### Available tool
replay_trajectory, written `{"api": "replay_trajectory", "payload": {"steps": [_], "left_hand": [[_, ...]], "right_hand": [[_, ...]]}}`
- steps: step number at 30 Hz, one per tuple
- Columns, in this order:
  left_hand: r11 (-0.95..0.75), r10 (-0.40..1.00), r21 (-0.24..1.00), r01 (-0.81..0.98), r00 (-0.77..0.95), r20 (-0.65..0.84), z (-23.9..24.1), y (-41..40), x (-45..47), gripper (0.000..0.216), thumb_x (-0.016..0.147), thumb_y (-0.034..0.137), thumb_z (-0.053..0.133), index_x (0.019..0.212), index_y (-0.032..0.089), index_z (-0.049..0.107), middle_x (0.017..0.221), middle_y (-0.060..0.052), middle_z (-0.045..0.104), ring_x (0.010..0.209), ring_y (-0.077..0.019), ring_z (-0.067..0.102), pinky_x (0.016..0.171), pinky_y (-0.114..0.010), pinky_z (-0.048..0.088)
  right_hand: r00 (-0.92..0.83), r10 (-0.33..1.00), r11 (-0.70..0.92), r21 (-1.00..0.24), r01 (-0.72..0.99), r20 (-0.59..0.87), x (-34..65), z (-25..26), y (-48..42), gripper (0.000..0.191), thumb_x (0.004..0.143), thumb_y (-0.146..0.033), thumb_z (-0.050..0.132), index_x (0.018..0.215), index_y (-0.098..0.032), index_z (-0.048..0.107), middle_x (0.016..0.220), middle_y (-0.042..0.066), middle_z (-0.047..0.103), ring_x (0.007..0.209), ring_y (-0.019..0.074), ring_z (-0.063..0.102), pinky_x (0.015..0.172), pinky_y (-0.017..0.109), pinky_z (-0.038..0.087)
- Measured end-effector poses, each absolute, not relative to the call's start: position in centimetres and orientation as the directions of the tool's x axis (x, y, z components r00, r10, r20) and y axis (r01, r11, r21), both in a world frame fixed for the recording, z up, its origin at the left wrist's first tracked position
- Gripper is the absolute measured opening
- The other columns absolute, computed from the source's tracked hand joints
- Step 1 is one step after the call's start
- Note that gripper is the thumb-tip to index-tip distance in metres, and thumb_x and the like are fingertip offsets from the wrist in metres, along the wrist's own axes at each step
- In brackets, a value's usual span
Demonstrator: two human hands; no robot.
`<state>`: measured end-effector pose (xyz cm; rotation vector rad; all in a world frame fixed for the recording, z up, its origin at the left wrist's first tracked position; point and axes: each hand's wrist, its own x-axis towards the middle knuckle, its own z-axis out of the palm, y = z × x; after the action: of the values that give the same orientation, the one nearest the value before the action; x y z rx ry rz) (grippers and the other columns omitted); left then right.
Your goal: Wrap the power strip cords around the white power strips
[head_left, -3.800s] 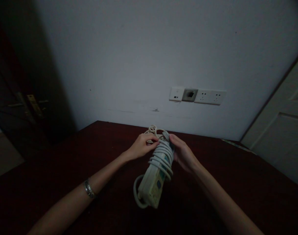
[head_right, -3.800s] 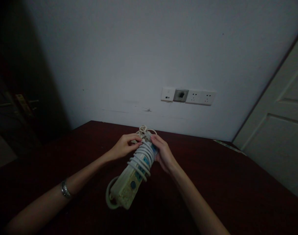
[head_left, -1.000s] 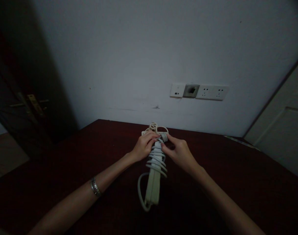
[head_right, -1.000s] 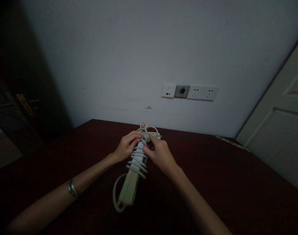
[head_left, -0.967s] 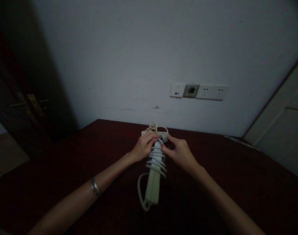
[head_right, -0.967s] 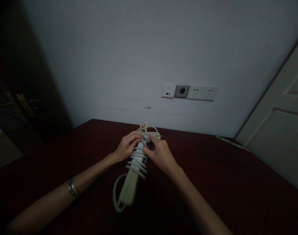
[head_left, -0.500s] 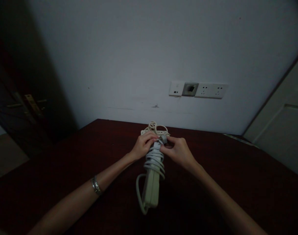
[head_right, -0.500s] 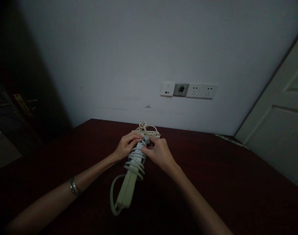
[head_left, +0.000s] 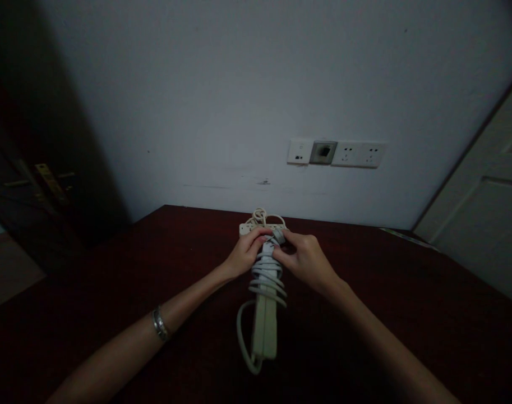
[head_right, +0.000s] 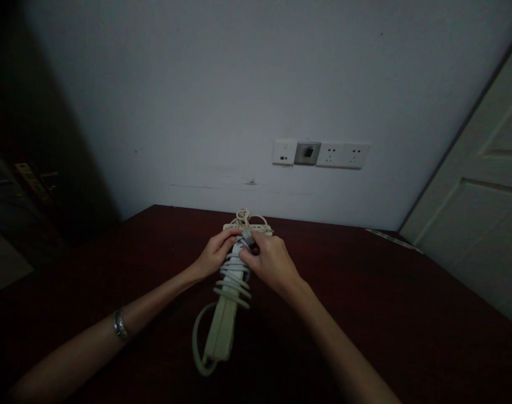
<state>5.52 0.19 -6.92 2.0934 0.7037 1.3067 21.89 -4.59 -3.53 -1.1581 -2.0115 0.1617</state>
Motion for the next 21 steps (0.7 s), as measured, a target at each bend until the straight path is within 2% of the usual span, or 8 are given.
{"api": "replay_trajectory", "payload": {"steps": [6, 11, 18, 21], "left_hand": [[-0.732, 0.648, 0.668, 0.136, 0.443, 0.619, -7.0, 0.3, 5.6, 0.034, 0.088, 0.024, 0.04, 0.117, 0.015, 0.054, 0.118, -0.01, 0.059, 0.111, -0.0217, 0.052, 0.098, -0.033, 0.036], [-0.744, 0.645, 0.653, 0.14, 0.407, 0.647, -7.1, 0.4, 5.5, 0.031, 0.088, 0.022, 0.039, 0.113, 0.016, 0.056, 0.113, -0.009, 0.061, 0.106, -0.0205, 0.054, 0.095, -0.032, 0.038], [-0.678, 0.713, 0.726, 0.115, 0.342, 0.612, -6.7, 0.7, 5.4, 0.025, 0.085, 0.024, 0.043, 0.101, 0.015, 0.06, 0.099, -0.008, 0.063, 0.096, -0.0203, 0.056, 0.088, -0.033, 0.041], [-0.659, 0.733, 0.748, 0.081, 0.292, 0.614, -6.3, 0.9, 5.3, 0.025, 0.083, 0.026, 0.046, 0.099, 0.015, 0.062, 0.099, -0.008, 0.064, 0.096, -0.0207, 0.057, 0.088, -0.032, 0.041]], "right_hand": [[-0.35, 0.759, 0.605, -0.393, 0.693, 0.55, 22.5, -3.4, -4.3, 0.016, 0.077, -0.021, 0.051, 0.089, -0.014, 0.06, 0.075, 0.004, 0.061, 0.059, 0.011, 0.049, 0.058, 0.023, 0.035], [-0.389, 0.752, 0.628, -0.4, 0.667, 0.532, 22.4, -3.4, -4.2, 0.023, 0.08, -0.021, 0.05, 0.1, -0.014, 0.058, 0.089, 0.008, 0.063, 0.071, 0.0148, 0.054, 0.067, 0.026, 0.04], [-0.312, 0.704, 0.676, -0.468, 0.569, 0.638, 21.4, -4.7, -3.9, 0.025, 0.082, -0.023, 0.05, 0.105, -0.016, 0.06, 0.098, 0.01, 0.062, 0.089, 0.0198, 0.056, 0.083, 0.034, 0.042], [-0.183, 0.736, 0.656, -0.62, 0.431, 0.652, 21.2, -5.4, -3.2, 0.026, 0.08, -0.029, 0.056, 0.102, -0.018, 0.063, 0.102, 0.009, 0.062, 0.095, 0.0205, 0.055, 0.086, 0.035, 0.042]]}}
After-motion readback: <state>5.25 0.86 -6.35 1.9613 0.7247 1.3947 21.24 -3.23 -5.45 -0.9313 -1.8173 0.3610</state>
